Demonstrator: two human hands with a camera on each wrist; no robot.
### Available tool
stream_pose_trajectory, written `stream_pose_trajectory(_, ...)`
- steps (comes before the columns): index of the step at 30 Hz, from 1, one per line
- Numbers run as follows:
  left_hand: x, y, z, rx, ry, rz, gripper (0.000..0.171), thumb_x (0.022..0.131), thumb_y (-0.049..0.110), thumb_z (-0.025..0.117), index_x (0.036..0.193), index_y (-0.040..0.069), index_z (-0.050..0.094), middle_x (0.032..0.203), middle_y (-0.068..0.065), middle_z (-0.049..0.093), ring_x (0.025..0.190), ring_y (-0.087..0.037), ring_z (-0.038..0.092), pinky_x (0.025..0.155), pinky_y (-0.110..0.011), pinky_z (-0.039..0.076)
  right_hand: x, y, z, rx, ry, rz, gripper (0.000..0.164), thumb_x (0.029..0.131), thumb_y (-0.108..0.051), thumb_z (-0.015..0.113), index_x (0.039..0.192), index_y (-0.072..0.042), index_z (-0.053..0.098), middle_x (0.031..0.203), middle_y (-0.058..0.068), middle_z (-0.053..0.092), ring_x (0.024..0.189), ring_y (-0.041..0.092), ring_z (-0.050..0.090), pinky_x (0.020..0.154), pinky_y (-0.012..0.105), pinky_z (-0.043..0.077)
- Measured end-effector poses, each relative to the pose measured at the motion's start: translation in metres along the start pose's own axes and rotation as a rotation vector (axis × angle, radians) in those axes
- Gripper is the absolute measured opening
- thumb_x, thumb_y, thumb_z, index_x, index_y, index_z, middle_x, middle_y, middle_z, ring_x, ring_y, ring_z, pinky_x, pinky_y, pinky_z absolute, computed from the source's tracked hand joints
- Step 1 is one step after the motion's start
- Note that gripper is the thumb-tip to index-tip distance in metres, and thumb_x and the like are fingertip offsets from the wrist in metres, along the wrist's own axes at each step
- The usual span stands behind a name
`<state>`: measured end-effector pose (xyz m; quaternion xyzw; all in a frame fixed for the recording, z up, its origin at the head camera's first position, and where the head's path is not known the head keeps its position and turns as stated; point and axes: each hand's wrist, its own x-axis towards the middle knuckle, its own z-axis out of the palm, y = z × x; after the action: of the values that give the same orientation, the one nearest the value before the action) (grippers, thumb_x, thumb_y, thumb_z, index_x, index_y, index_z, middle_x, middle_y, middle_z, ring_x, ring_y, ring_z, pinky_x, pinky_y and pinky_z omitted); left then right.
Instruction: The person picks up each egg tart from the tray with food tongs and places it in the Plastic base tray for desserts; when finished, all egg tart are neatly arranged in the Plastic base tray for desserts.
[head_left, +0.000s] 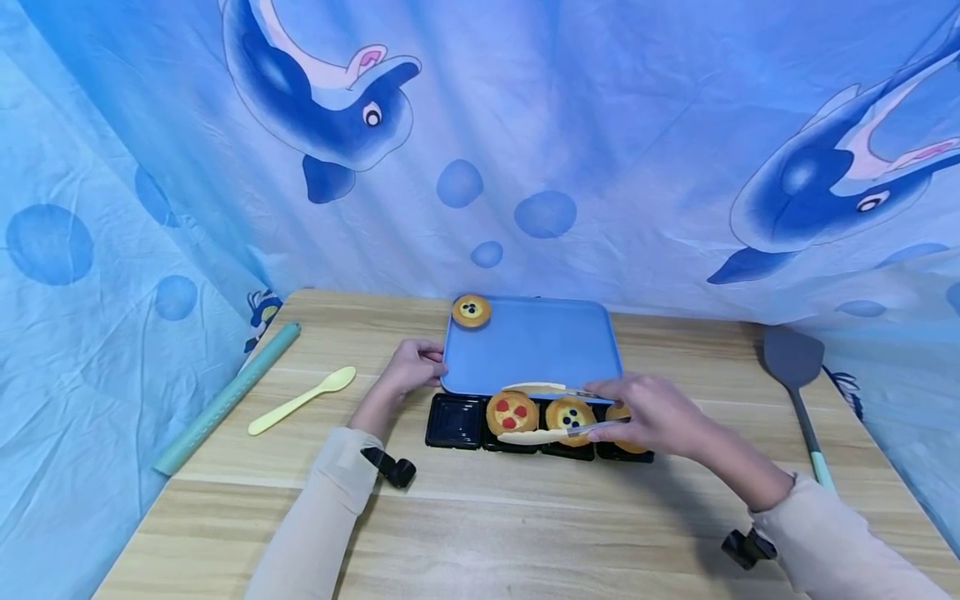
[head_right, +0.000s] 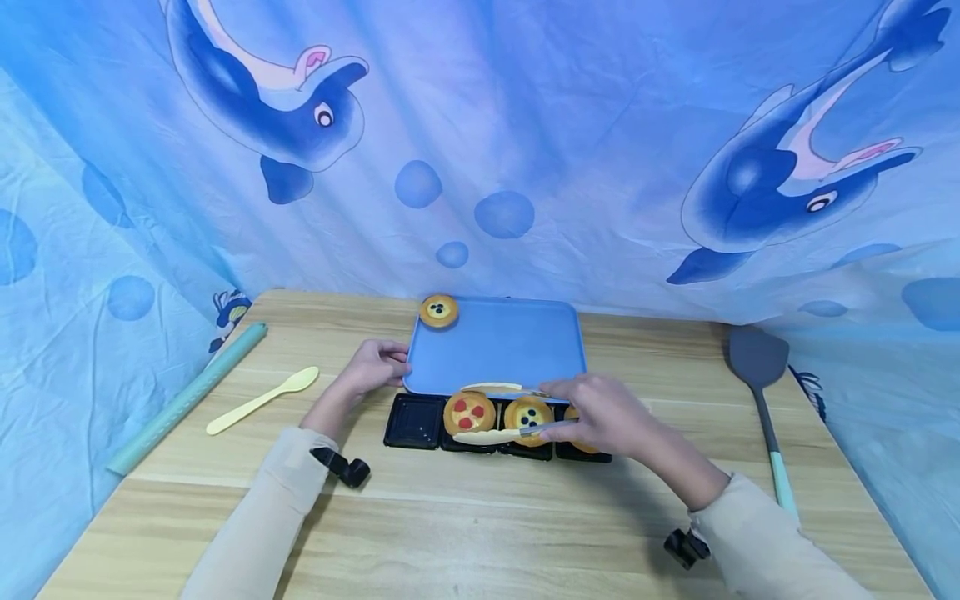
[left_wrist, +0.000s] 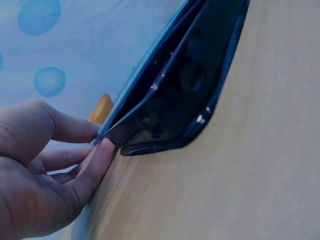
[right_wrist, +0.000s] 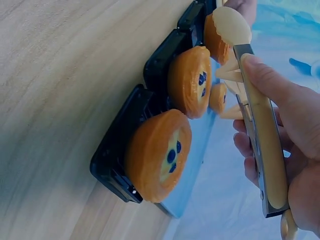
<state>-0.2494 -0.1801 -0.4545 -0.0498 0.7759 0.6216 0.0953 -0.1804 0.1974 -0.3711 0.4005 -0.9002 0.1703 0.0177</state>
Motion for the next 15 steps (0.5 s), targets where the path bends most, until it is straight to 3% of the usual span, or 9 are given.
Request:
stream_pose_trajectory(7, 0.0005, -0.0010, 0.0019, -0.007, -0.003, -0.002, 0.044, 0.087, -0.010, 0.065, 0.129, -0.015, 0.054, 0.106, -0.020, 0.058, 0.079, -0.021, 0.062, 0.067, -0.029, 0.062, -0.0001, 0.0024, 0.0055, -0.012, -0.004, -0.020, 0.058, 0.084, -0.042, 0.078, 0.127, -0.004, 0.067, 0.124, 0.009, 0.067, 0.106, 0.027, 0.067, 0.066, 0.030, 0.052)
stream_pose_trajectory(9, 0.0002, -0.0007, 0.0018, -0.010, 0.000, -0.004, 0.044, 0.087, -0.011, 0.065, 0.129, -0.014, 0.054, 0.106, -0.021, 0.058, 0.079, -0.021, 0.061, 0.067, -0.029, 0.062, 0.0006, 0.0027, 0.0065, -0.009, -0.009, -0.015, 0.058, 0.084, -0.042, 0.079, 0.127, -0.005, 0.067, 0.124, 0.009, 0.067, 0.097, 0.023, 0.068, 0.063, 0.027, 0.050)
stream_pose_trajectory(11, -0.0004, 0.0000, 0.0014, -0.008, 0.005, -0.006, 0.044, 0.086, -0.011, 0.065, 0.129, -0.014, 0.054, 0.106, -0.020, 0.058, 0.079, -0.021, 0.061, 0.067, -0.029, 0.062, 0.0015, 0.0025, 0.0072, -0.002, -0.016, -0.006, 0.059, 0.083, -0.042, 0.079, 0.127, -0.005, 0.067, 0.125, 0.009, 0.067, 0.078, 0.013, 0.065, 0.057, 0.022, 0.044)
stream_pose_trajectory(13, -0.0012, 0.0010, 0.0010, -0.007, 0.005, -0.002, 0.044, 0.086, -0.011, 0.065, 0.128, -0.014, 0.054, 0.106, -0.021, 0.058, 0.079, -0.021, 0.061, 0.067, -0.029, 0.062, 0.0023, 0.0020, 0.0080, 0.004, -0.021, -0.002, 0.059, 0.083, -0.041, 0.079, 0.127, -0.005, 0.067, 0.124, 0.010, 0.067, 0.061, 0.005, 0.051, 0.050, 0.020, 0.039)
stream_pose_trajectory(15, -0.0018, 0.0015, 0.0009, -0.009, 0.005, -0.003, 0.044, 0.086, -0.011, 0.065, 0.128, -0.014, 0.054, 0.106, -0.021, 0.058, 0.079, -0.021, 0.061, 0.066, -0.029, 0.062, 0.0028, 0.0013, 0.0087, 0.006, -0.026, 0.008, 0.059, 0.083, -0.042, 0.080, 0.127, -0.006, 0.067, 0.124, 0.009, 0.067, 0.054, 0.002, 0.038, 0.047, 0.020, 0.036)
